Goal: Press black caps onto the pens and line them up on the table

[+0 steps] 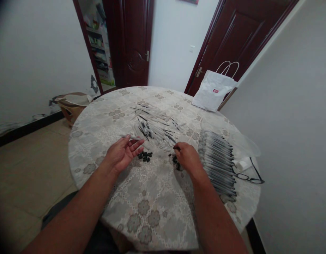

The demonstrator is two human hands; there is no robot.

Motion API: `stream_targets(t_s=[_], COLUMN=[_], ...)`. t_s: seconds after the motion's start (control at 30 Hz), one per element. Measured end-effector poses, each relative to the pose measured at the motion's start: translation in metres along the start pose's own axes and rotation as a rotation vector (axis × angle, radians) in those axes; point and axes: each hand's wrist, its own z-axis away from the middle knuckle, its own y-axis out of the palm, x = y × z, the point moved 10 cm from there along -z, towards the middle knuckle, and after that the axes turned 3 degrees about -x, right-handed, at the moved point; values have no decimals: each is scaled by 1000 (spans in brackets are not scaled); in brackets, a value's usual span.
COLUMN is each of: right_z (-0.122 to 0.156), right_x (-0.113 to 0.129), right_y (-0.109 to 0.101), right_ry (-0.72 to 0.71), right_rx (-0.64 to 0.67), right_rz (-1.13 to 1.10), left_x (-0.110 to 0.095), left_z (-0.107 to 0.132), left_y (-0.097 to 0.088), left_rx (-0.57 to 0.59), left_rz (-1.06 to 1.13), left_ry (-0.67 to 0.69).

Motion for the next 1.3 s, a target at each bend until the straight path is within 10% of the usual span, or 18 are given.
stream_targets(t_s=[0.33,0.57,0.77,1.3], right_z=[9,8,15,15], right_x=[18,51,65,65], right_y=[39,16,30,33], right_ry=[41,55,206,223], right_rx=[315,-64,-144,-174], right_rz=[260,-373,-859,-894], left_x=[4,12,16,20], left_z=[1,4,6,14], left_y=[6,12,15,24], left_rx=[81,138,170,214], left_rz=[-71,-146,-173,-231], left_ry=[20,28,32,61])
